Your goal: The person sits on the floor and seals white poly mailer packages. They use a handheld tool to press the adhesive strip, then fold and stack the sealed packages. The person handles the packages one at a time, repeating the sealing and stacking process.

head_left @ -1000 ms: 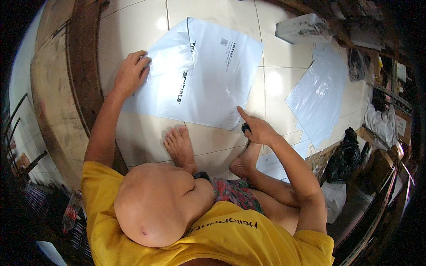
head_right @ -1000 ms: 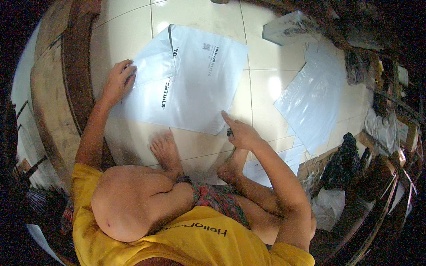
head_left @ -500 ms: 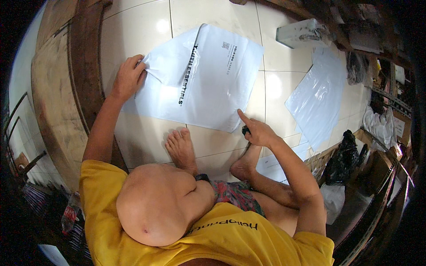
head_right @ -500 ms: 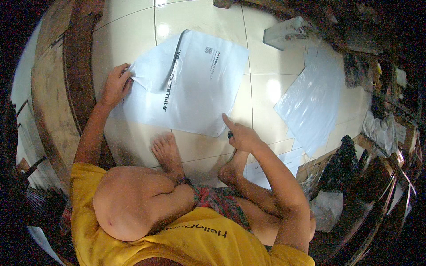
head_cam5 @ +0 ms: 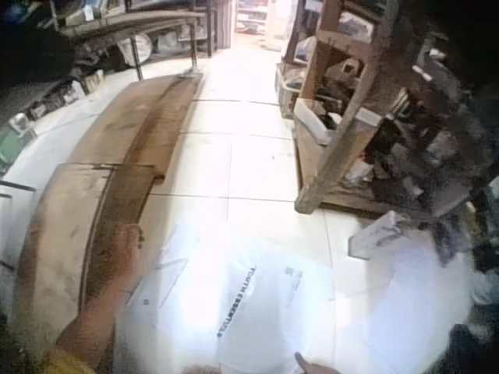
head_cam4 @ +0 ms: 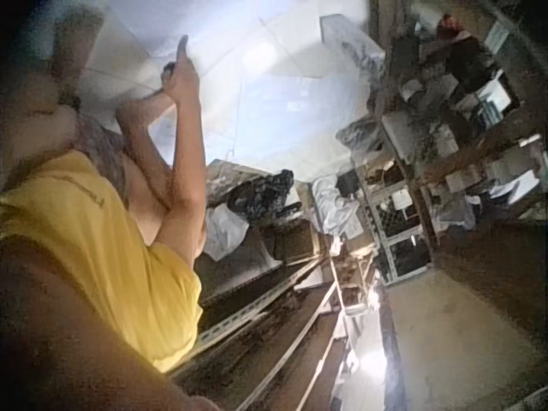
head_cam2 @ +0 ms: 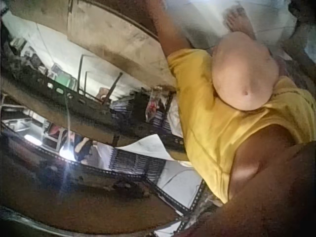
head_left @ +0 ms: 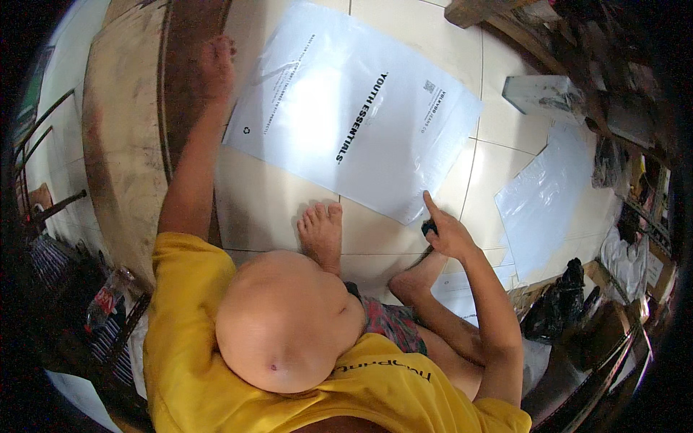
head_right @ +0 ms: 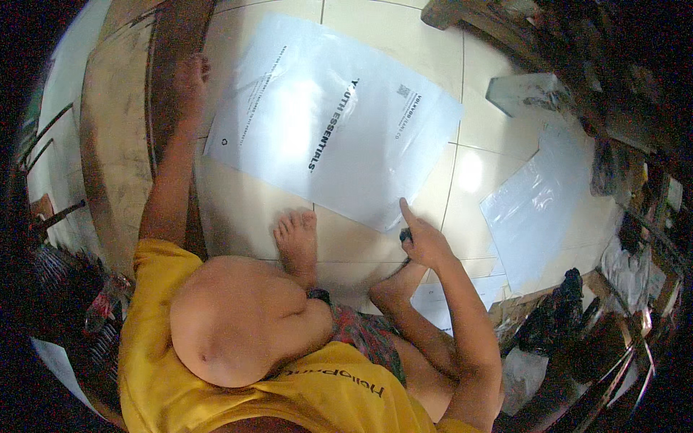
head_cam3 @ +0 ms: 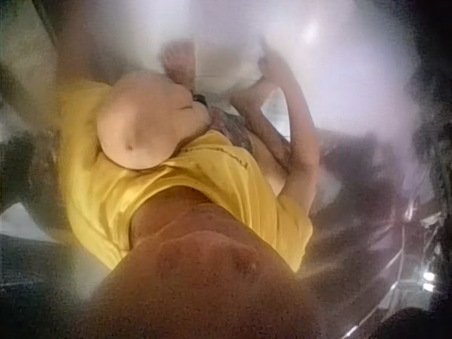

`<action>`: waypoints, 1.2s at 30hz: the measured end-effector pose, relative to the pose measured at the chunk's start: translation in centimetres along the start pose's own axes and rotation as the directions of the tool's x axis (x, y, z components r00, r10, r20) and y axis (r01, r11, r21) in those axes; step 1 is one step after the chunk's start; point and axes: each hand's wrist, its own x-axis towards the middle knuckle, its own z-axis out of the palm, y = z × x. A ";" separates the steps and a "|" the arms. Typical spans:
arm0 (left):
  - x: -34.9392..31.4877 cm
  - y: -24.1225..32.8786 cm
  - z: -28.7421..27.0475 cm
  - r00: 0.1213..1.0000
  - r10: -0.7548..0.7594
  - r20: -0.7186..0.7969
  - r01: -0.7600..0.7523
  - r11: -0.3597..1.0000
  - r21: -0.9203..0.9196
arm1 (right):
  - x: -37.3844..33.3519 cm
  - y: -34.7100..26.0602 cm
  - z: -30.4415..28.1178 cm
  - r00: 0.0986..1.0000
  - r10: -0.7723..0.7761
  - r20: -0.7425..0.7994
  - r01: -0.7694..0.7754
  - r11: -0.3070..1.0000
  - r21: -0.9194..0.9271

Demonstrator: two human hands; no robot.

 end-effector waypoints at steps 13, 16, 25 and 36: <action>-30.6 2.1 10.5 0.101 0.459 0.883 -0.752 0.616 -0.235 | -0.3 -0.6 -0.1 0.964 -0.038 -0.262 0.117 0.949 0.291; -32.6 1.6 10.0 0.087 0.543 0.835 -0.837 0.494 -0.235 | -0.5 -0.7 0.5 0.953 0.049 -0.299 0.061 0.936 0.346; -32.6 2.5 7.2 0.118 0.388 0.914 -0.902 0.427 -0.064 | -0.6 -0.8 2.1 0.868 -0.066 -0.492 0.199 0.954 0.222; -32.5 3.0 6.4 0.110 0.202 0.973 -0.867 0.498 -0.005 | -0.9 1.1 2.7 0.808 0.040 -0.588 0.175 0.937 0.303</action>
